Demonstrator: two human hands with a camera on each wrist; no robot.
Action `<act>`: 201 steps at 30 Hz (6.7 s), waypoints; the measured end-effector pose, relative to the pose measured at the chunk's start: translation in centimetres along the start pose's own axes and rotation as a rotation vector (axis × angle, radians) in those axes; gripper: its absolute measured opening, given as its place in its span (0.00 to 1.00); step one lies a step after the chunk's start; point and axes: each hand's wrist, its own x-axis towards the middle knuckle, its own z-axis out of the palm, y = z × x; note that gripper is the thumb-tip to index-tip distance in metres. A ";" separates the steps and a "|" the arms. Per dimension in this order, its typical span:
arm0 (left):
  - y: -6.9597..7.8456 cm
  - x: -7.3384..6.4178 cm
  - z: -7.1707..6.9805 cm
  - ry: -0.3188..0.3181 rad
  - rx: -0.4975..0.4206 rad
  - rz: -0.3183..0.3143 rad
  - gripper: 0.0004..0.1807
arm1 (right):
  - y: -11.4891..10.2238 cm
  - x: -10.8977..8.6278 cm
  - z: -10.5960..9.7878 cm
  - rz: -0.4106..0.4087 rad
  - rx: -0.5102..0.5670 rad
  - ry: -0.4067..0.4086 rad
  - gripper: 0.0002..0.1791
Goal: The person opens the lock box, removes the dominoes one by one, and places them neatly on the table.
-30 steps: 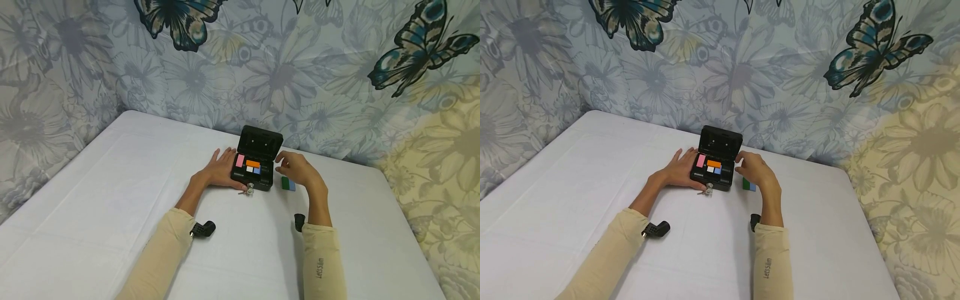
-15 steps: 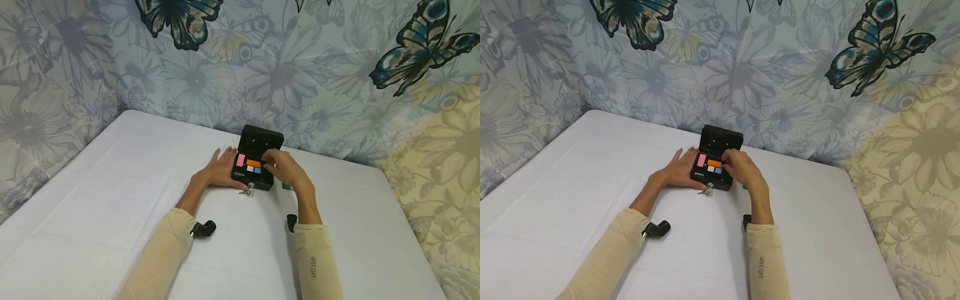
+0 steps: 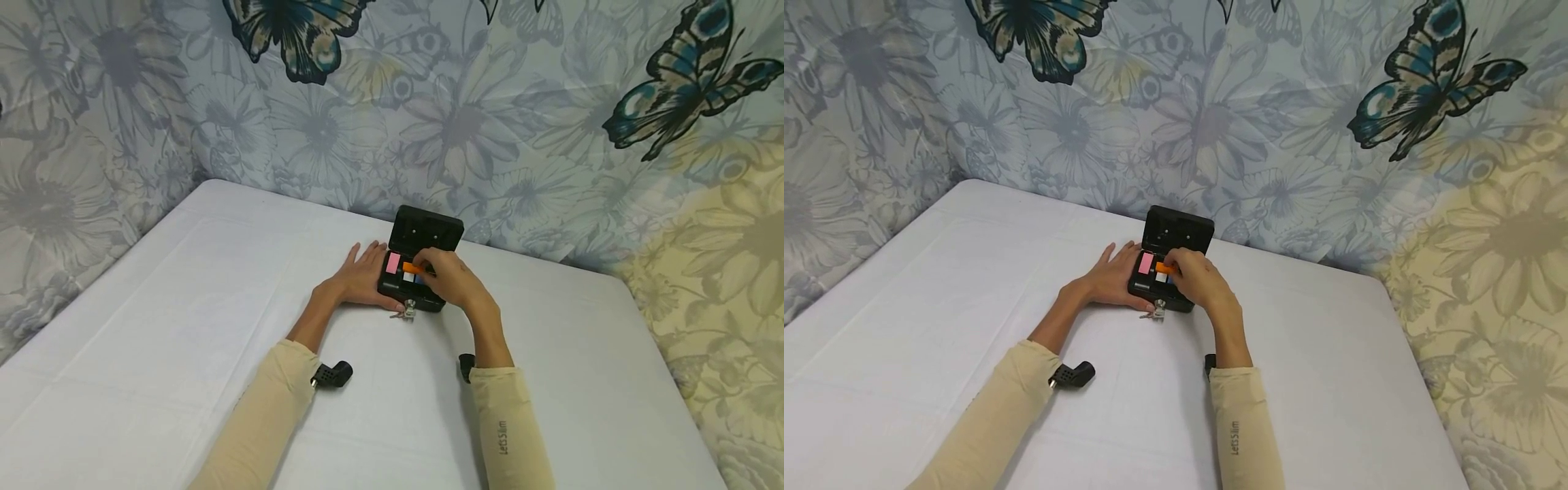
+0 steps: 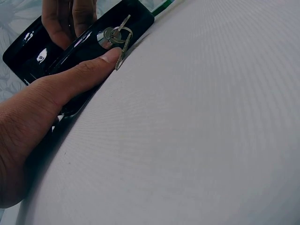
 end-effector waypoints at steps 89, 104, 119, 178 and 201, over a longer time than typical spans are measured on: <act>-0.1 0.0 0.1 0.012 -0.011 -0.006 0.73 | -0.2 -0.4 -0.4 0.005 0.028 0.232 0.12; 0.0 -0.2 -0.1 0.023 -0.045 0.006 0.73 | 0.1 -0.6 -0.6 0.004 0.058 0.247 0.10; 0.0 0.0 0.2 0.019 -0.026 0.006 0.73 | 0.2 -0.8 -0.8 0.022 0.072 0.265 0.25; -0.1 0.0 0.0 0.019 -0.020 0.006 0.75 | 5.0 -4.3 -4.7 0.201 0.094 0.292 0.09; -0.2 0.1 0.2 0.011 -0.006 0.002 0.75 | 8.2 -5.7 -4.7 0.543 0.043 -0.035 0.14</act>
